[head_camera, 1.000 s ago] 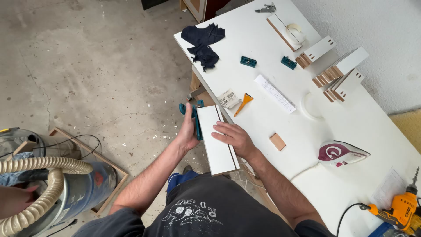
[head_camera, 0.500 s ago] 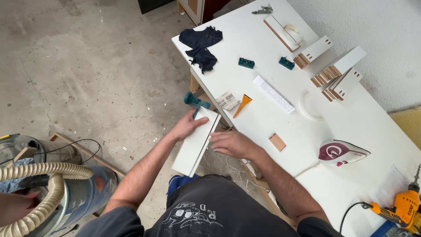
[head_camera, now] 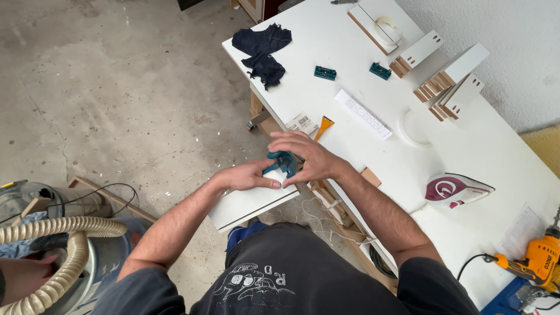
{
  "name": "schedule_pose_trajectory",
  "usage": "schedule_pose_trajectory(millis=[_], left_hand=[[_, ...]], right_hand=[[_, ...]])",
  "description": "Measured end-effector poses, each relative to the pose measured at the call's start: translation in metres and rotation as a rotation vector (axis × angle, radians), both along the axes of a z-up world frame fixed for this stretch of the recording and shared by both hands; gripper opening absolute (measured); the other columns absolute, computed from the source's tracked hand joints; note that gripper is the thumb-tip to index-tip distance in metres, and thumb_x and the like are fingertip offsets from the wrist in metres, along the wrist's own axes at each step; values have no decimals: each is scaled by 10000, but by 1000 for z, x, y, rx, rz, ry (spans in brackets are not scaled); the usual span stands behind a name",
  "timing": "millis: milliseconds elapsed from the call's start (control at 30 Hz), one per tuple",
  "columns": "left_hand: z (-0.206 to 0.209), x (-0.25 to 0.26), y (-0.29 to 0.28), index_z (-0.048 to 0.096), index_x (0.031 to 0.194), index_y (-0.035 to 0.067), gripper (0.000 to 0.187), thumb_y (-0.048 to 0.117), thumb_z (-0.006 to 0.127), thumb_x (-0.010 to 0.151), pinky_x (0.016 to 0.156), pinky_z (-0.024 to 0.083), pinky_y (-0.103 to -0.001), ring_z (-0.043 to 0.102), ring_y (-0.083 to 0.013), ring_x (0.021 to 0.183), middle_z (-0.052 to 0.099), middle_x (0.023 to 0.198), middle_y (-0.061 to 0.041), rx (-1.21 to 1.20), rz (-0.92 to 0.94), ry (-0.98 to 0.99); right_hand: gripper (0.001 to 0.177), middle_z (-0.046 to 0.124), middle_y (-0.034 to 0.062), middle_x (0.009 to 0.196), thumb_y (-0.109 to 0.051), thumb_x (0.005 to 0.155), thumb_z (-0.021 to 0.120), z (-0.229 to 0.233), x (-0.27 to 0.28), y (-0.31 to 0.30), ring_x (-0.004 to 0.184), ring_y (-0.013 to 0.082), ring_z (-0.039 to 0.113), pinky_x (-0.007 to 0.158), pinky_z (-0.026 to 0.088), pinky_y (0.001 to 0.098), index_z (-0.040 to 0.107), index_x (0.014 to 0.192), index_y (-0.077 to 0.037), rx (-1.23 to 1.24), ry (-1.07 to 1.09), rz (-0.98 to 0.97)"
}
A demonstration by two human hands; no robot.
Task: The person sands the edges of a white rectangular wooden piece using a sanding block, then uses a yellow scraper to remove excess material from the edges. The person then picks up a long white strip and uses an iron to press it onto the table.
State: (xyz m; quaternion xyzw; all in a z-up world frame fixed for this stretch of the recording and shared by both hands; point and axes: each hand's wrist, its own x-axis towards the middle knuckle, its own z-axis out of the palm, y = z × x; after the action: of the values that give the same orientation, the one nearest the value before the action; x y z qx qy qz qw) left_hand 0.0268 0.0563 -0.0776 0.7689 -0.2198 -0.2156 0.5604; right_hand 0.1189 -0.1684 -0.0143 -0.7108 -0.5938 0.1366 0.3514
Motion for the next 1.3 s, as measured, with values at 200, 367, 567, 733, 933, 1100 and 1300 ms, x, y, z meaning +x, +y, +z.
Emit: schedule_pose_trajectory(millis=[200, 367, 567, 733, 933, 1100, 1300], left_hand=[[31, -4, -7, 624, 1184, 78, 449, 376, 794, 894, 829, 564, -511, 703, -357, 938, 697, 998, -206, -48, 241, 61], [4, 7, -18, 614, 1070, 131, 365, 332, 843, 868, 682, 622, -372, 757, -215, 741, 757, 832, -96, -363, 647, 219], [-92, 41, -24, 596, 1165, 164, 723, 798, 582, 817, 708, 592, -356, 716, -227, 799, 694, 951, -74, -1246, 901, 530], [-208, 38, -46, 532, 1020, 60, 208, 181, 689, 956, 617, 623, -330, 727, -193, 635, 658, 730, -66, -830, 1192, 702], [-163, 70, -60, 541, 1075, 88, 224, 175, 690, 932, 607, 571, -321, 696, -177, 590, 695, 607, -75, -187, 909, 436], [-195, 157, -66, 553, 1135, 102, 317, 299, 639, 901, 743, 585, -483, 758, -299, 780, 726, 778, -113, 330, 735, 280], [-211, 276, -85, 485, 1210, 49, 421, 247, 657, 881, 931, 555, -587, 684, -479, 1074, 664, 1107, -259, 762, 519, -54]], right_hand=[[1522, 423, 280, 1494, -804, 437, 860, -73, 0, -20, 1439, 409, 403, 1222, 266, 542, 235, 1577, -14, 193, 786, -278], [688, 696, 122, 1109, -541, 808, 809, -113, -64, -15, 1100, 290, 674, 1062, 464, 500, 609, 1270, -73, 59, 873, -371], [292, 757, 130, 1093, -144, 942, 727, -156, -38, -30, 986, 226, 717, 895, 589, 438, 693, 1221, -62, 258, 1140, -473], [492, 692, 124, 1232, -52, 932, 642, -195, -7, -86, 1022, 248, 724, 858, 631, 454, 516, 1402, -122, 473, 1316, -611], [786, 514, 40, 1060, -440, 939, 693, -177, -4, -134, 701, 112, 544, 561, 507, 267, 280, 1544, -156, 742, 1103, -789], [611, 509, 87, 1105, -269, 934, 699, -215, 17, -193, 888, 196, 586, 717, 572, 336, 437, 1414, 3, 812, 1241, -1087], [838, 546, 236, 1327, -397, 797, 719, -153, 20, -217, 1207, 385, 556, 1071, 431, 562, 458, 1453, 55, 783, 1735, -1200]])
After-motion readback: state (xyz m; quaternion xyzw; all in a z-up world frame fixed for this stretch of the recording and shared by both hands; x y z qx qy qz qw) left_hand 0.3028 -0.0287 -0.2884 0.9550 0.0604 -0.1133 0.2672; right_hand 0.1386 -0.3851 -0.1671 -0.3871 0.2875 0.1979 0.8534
